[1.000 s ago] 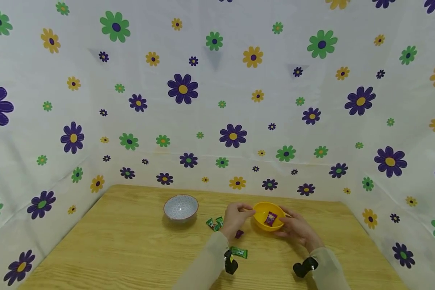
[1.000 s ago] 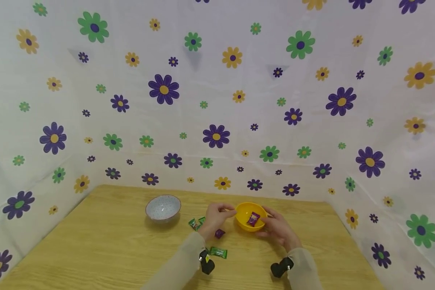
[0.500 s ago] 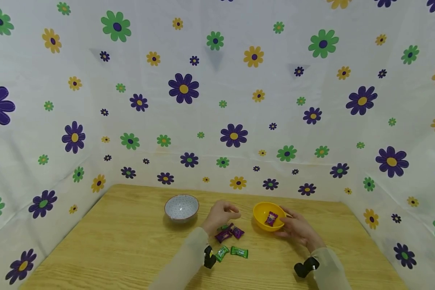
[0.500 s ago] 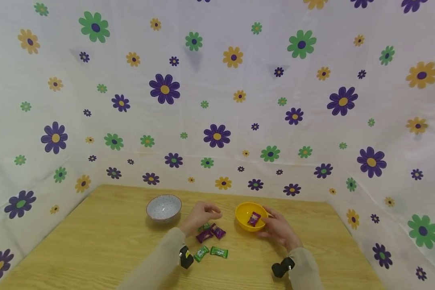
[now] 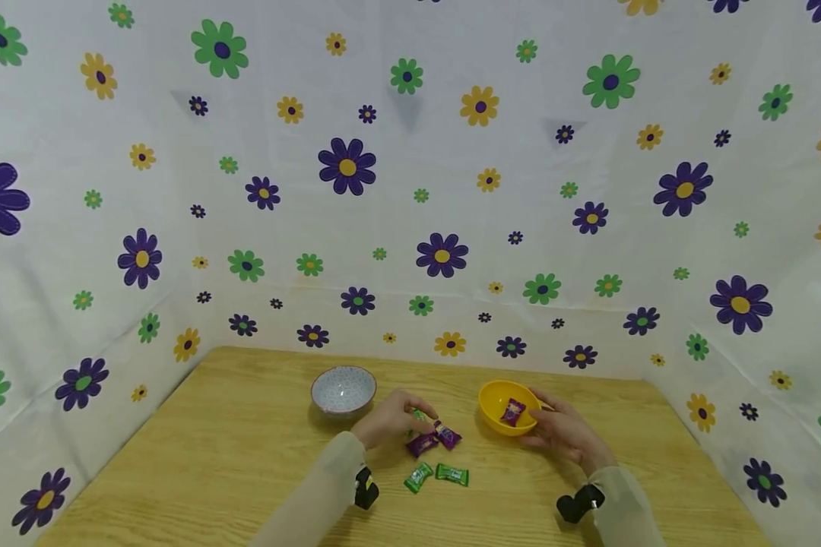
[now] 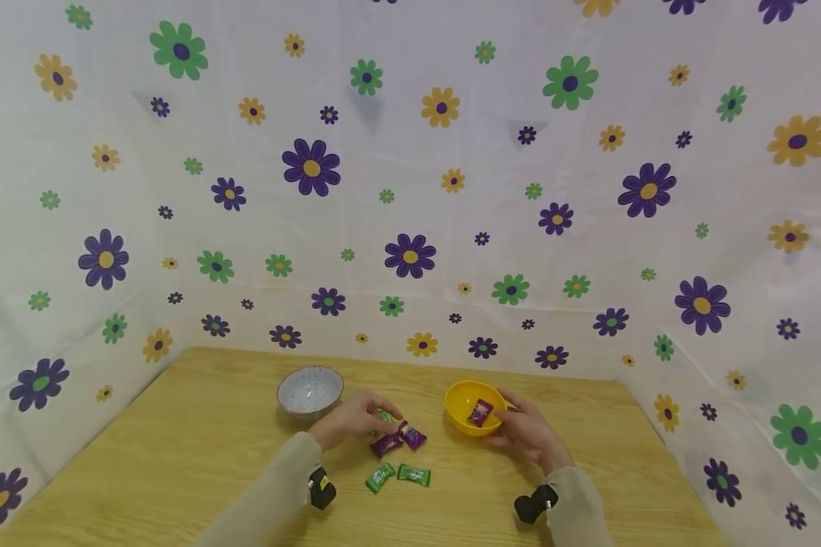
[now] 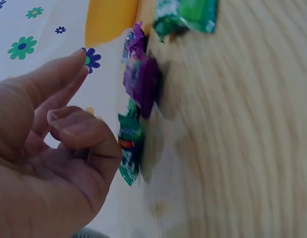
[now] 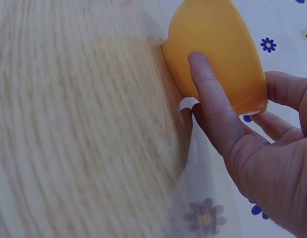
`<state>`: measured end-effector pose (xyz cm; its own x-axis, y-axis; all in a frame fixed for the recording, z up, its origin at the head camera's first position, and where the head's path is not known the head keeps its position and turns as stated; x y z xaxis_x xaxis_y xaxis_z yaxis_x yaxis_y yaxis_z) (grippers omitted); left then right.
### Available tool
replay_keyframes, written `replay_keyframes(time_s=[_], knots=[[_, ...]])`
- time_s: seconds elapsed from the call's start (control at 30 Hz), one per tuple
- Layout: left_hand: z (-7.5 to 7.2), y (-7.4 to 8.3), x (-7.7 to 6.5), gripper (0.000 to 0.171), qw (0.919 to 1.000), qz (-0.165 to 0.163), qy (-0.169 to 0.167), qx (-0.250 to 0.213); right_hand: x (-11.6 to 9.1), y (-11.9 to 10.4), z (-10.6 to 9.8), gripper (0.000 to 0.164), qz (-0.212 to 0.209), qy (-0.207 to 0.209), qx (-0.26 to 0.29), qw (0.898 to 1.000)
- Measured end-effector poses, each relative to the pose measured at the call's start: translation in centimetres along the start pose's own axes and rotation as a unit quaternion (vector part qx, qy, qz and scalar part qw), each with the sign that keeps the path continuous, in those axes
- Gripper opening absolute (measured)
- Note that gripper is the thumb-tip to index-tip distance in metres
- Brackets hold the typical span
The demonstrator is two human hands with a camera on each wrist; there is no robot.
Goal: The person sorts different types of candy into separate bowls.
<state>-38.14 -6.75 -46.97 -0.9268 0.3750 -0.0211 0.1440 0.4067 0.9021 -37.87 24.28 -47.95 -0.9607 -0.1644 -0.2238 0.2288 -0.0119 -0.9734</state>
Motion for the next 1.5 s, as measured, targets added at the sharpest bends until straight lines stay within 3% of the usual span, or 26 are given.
replay_keyframes(time_s=[0.47, 0.73, 1.17, 1.5], knots=[[-0.3, -1.4, -0.5, 0.021, 0.9950, 0.002, -0.086, 0.049, -0.1, 0.0, 0.0, 0.059, -0.001, -0.009, 0.008, 1.000], [-0.3, -1.7, -0.8, 0.023, 0.9945, -0.024, -0.078, 0.065, 0.0, 0.2, 0.1, 0.058, 0.006, 0.009, 0.009, 1.000], [-0.1, -2.0, -0.7, 0.026, 0.9918, -0.009, -0.080, 0.099, -0.1, 0.1, 0.0, 0.059, 0.007, 0.000, 0.011, 1.000], [0.0, -2.2, -0.5, 0.029, 0.9907, -0.022, -0.074, 0.112, 0.1, 0.2, -0.1, 0.059, 0.011, 0.015, 0.010, 1.000]])
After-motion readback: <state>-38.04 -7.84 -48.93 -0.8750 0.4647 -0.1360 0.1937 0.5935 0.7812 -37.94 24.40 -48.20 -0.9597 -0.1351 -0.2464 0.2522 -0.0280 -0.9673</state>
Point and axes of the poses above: each hand's wrist, its own x-axis towards the middle knuckle, its own z-axis out of the palm, y = z × x, the point moved 4 cm from there along x, towards the middle knuckle, and after that the axes turned 4 degrees about y, right-handed, at the moved point
